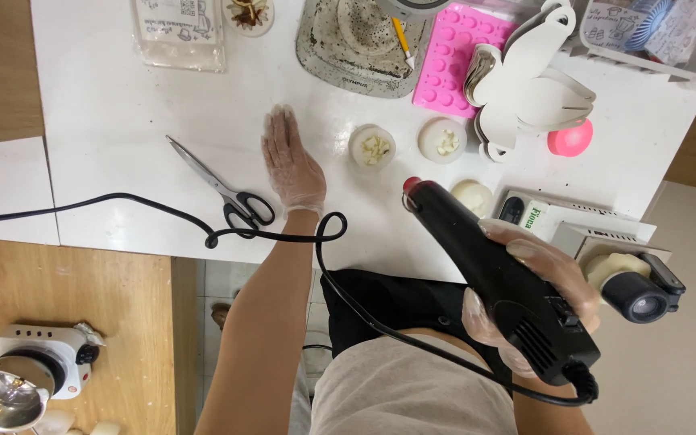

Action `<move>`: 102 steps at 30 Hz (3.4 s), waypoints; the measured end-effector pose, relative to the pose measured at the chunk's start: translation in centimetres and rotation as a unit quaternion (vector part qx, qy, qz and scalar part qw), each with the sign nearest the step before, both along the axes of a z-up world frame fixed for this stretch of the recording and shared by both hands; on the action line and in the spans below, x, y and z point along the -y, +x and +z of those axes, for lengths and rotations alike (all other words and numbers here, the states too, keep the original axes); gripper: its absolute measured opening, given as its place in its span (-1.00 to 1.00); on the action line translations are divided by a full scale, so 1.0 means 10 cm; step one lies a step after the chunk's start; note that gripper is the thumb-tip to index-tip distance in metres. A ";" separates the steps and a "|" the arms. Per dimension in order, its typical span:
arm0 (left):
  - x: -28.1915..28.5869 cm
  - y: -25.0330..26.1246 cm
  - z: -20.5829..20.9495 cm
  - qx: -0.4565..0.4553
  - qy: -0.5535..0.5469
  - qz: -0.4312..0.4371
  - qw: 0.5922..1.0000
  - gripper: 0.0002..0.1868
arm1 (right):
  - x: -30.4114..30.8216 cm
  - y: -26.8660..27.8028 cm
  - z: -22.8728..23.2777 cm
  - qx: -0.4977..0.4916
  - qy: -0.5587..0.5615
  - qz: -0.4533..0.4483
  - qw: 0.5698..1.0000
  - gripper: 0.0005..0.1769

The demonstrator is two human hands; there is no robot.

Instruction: Using a heat gun to melt small wax pieces in containers for candle making.

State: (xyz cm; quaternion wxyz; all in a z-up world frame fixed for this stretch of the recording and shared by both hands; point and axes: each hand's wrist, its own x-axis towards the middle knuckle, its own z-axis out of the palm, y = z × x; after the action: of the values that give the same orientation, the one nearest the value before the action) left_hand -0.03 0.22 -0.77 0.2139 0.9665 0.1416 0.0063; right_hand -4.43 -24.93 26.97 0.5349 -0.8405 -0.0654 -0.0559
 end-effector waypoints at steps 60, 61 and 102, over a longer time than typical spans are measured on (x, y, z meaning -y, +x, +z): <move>-0.02 0.01 0.05 0.006 -0.029 0.007 1.000 -0.21 | -0.27 2.07 -1.16 -0.197 0.068 -0.020 0.978 -0.68; -0.01 0.01 0.03 0.006 -0.021 0.007 1.000 -0.22 | -0.24 2.06 -1.17 -0.203 0.073 -0.016 0.976 -0.68; -0.01 -0.03 -0.04 0.060 -0.004 -0.004 0.998 -0.29 | -0.31 -0.41 -1.24 -0.192 0.306 -0.376 0.853 -0.71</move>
State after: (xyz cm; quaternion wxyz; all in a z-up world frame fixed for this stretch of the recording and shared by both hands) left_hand -0.34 0.28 -1.19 0.2260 0.9641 0.1244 0.0631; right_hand -8.50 -21.80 14.57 0.7052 -0.5890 0.3798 -0.1078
